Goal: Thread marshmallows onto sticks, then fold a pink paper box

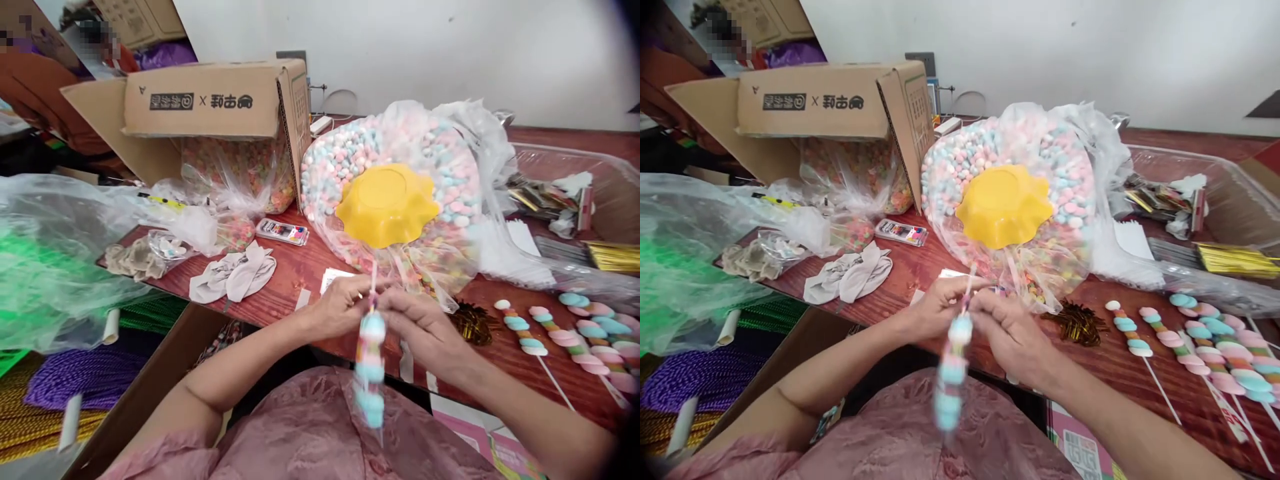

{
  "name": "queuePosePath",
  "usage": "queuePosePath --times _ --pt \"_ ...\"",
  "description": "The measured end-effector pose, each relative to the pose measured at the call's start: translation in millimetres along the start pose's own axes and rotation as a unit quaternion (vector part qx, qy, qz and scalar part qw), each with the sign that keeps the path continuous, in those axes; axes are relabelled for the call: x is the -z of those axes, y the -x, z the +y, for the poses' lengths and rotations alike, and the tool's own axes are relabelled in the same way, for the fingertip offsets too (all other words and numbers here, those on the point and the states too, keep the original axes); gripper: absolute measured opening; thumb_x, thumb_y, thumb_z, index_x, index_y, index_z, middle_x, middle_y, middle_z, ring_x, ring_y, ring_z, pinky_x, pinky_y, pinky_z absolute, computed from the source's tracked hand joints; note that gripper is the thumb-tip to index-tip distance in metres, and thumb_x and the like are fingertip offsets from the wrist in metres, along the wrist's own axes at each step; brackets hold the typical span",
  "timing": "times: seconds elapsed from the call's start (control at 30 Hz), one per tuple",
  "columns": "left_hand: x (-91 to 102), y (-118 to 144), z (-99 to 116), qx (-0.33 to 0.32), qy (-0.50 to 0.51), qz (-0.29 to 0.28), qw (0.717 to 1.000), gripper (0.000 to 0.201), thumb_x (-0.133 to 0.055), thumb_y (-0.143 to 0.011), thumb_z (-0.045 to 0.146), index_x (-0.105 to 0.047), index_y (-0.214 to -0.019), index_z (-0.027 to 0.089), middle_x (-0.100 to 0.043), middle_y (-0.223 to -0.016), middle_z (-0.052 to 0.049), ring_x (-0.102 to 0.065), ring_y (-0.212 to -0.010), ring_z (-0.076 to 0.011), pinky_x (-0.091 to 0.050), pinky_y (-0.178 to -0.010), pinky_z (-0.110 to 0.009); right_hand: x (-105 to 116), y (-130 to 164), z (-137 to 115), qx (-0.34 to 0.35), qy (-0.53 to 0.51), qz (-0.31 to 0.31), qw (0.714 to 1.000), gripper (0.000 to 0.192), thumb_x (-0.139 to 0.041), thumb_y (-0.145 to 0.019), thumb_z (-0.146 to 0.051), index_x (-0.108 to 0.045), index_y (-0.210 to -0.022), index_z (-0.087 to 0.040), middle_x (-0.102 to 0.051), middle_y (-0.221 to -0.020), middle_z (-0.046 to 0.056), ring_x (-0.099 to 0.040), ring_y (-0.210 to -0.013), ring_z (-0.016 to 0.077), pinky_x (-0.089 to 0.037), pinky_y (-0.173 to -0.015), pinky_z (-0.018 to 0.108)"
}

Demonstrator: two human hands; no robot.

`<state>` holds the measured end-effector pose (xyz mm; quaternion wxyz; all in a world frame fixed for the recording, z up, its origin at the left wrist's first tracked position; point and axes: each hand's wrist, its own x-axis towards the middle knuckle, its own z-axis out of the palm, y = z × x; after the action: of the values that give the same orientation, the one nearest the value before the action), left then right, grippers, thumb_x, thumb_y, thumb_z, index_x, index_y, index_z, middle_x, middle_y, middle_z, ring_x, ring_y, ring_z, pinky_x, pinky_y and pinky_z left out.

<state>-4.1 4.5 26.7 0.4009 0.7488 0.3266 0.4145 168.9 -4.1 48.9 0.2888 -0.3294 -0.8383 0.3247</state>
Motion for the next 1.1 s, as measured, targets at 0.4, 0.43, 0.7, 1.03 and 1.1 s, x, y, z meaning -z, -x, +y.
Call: queuePosePath --times 0.4,0.43,0.7,1.03,1.1 --pt "-1.3 21 5 0.087 0.171 -0.023 0.981 0.041 -0.060 -0.090 0.043 -0.065 -0.119 0.015 -0.067 -0.109 -0.011 -0.063 -0.102 -0.0192 -0.049 -0.093 -0.035 -16 15 1 -0.021 -0.108 0.216 0.970 0.016 -0.053 -0.091 -0.023 -0.059 -0.077 -0.019 -0.048 -0.060 -0.004 -0.041 -0.053 0.0088 -0.033 -0.052 0.023" --pt "-1.3 23 3 0.073 0.141 0.004 0.987 0.038 -0.063 -0.088 0.042 -0.066 -0.113 0.014 -0.068 -0.104 -0.010 -0.063 -0.096 -0.0181 -0.050 -0.089 -0.033 -21 16 3 -0.050 -0.145 0.212 0.965 0.017 -0.054 -0.091 -0.025 -0.058 -0.075 -0.019 -0.046 -0.058 -0.004 -0.038 -0.052 0.0087 -0.031 -0.050 0.023" --pt "10.9 51 -8 -0.195 -0.385 0.069 0.899 0.017 -0.049 -0.087 0.009 -0.065 -0.087 0.016 -0.062 -0.079 -0.006 -0.055 -0.081 -0.0170 -0.046 -0.072 -0.031 -65 18 6 -0.289 -0.605 0.053 0.740 0.034 -0.074 -0.068 -0.032 -0.043 -0.065 -0.020 -0.025 -0.049 -0.011 -0.016 -0.044 0.0037 -0.014 -0.044 0.021" --pt "92.1 179 46 0.334 -0.460 -0.209 0.796 0.012 -0.057 -0.080 0.014 -0.067 -0.079 0.020 -0.062 -0.082 -0.005 -0.060 -0.078 -0.0201 -0.046 -0.067 -0.030 -100 25 -4 -0.301 -0.505 -0.126 0.799 0.035 -0.062 -0.080 -0.038 -0.059 -0.107 -0.017 -0.061 -0.061 -0.003 -0.045 -0.044 0.0071 -0.030 -0.044 0.020" --pt "106.1 182 48 0.424 -0.545 -0.201 0.695 0.011 -0.065 -0.074 0.021 -0.071 -0.084 0.018 -0.064 -0.086 -0.009 -0.061 -0.086 -0.0293 -0.048 -0.070 -0.038 -86 31 8 -0.270 -0.415 -0.037 0.868 0.032 -0.060 -0.084 -0.036 -0.061 -0.110 -0.018 -0.062 -0.067 -0.003 -0.049 -0.053 0.0074 -0.035 -0.050 0.020"
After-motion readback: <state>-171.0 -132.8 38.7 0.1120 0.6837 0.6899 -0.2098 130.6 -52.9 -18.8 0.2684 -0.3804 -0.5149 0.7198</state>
